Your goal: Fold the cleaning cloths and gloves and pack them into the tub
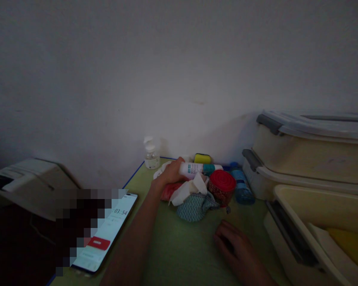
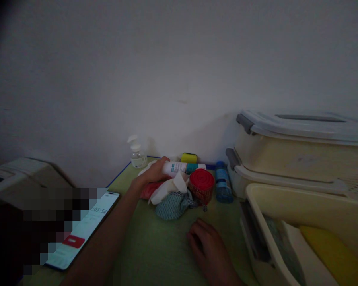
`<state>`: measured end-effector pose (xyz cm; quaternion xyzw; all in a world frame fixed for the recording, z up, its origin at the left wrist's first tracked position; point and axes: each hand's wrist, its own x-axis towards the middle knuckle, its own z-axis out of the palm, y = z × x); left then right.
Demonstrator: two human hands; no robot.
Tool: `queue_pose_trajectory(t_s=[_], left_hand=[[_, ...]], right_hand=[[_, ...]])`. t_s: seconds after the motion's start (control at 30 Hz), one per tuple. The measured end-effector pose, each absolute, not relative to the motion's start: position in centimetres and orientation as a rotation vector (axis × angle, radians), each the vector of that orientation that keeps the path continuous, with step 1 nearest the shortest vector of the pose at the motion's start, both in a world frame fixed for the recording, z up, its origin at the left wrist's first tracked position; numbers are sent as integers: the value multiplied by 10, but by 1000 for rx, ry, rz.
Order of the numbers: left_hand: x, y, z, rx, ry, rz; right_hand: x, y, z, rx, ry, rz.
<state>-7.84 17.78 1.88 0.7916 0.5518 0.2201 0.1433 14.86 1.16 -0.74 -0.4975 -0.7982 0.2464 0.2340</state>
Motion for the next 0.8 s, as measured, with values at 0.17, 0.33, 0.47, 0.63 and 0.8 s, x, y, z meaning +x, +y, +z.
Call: queue_pose_trajectory(t_s=[0.17, 0.33, 0.47, 0.63, 0.8], left_hand=[[-73, 172, 22, 2271, 1627, 633], [-60, 173, 13, 2293, 1707, 669], [-55, 174, 9, 2299, 1741, 667], [-61, 178, 11, 2304, 1677, 639], [-65, 183, 12, 2303, 1652, 652]], right_hand=[[149, 12, -6, -1378, -2188, 673], [148, 12, -4, -1355, -2182, 672], [148, 12, -6, -1361, -2184, 654], [148, 12, -7, -1364, -2195, 661], [148, 12, -6, -1366, -2219, 667]])
